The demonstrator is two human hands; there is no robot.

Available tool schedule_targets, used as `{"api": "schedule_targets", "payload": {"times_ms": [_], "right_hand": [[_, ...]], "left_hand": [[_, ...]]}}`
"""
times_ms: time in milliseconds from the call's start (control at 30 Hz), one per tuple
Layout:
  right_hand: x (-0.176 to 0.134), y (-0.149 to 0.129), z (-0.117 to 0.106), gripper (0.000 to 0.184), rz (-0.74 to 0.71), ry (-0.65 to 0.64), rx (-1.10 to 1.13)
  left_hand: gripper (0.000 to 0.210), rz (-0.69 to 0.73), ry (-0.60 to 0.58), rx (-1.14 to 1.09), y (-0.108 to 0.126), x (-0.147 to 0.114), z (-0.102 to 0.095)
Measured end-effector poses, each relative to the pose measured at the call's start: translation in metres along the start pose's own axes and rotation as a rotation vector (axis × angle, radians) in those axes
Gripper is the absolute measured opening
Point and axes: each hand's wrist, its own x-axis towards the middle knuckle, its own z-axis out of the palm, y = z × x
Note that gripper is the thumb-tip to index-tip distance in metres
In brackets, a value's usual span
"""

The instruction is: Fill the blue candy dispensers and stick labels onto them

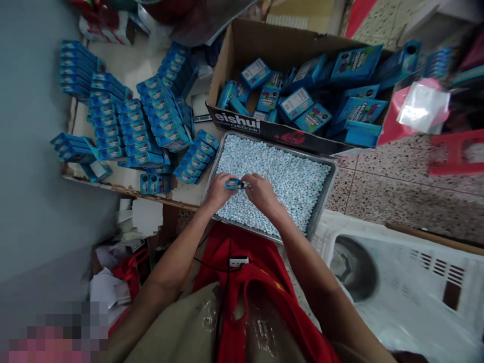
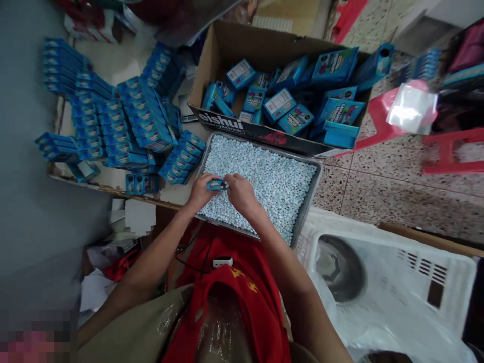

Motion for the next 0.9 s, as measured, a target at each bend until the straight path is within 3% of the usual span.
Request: {"api": "schedule_targets", "payload": {"times_ms": [100, 200, 300, 400, 533, 633, 700, 767, 900], "right_hand": [[0.003, -0.009, -0.002, 0.042, -0.02, -0.077, -0.194], [-0.001, -0.003, -0.009, 0.041, -0.059, -0.031, -0.197], [-0.014, 0.018, -0.015, 0.034, 0.008, 0.093, -0.245], [-0.031, 0.051, -0.014, 0.035, 0.103, 0.154, -0.422], [-0.053, 0.093, -0.002, 0.03, 0.094, 0.124, -0.526], [-0.055, 0.103, 0.003, 0.031, 0.057, 0.155, -0.492], [-0.045, 0.093, -0.001, 0.031, 0.04, 0.219, -0.429], [-0.022, 0.066, -0.009, 0.032, -0.002, 0.287, -0.291], [0.065, -0.032, -0.019, 0.038, -0.187, 0.33, -0.002]], "left_hand": [[0.044, 0.009, -0.001, 0.042, 0.01, 0.002, 0.008], [0.044, 0.046, -0.022, 0.065, 0.018, 0.002, 0.014], [0.042, 0.118, -0.076, 0.12, 0.022, 0.002, 0.016], [0.04, 0.055, -0.014, 0.144, 0.019, 0.001, 0.014], [0.041, -0.099, 0.077, -0.075, 0.014, -0.007, 0.016], [0.041, -0.107, 0.067, -0.232, 0.015, -0.015, 0.021], [0.04, -0.095, 0.076, -0.295, 0.017, -0.02, 0.018], [0.041, -0.09, 0.111, -0.35, 0.015, -0.025, 0.007], [0.041, -0.047, 0.105, -0.44, -0.002, -0.046, -0.042]]}}
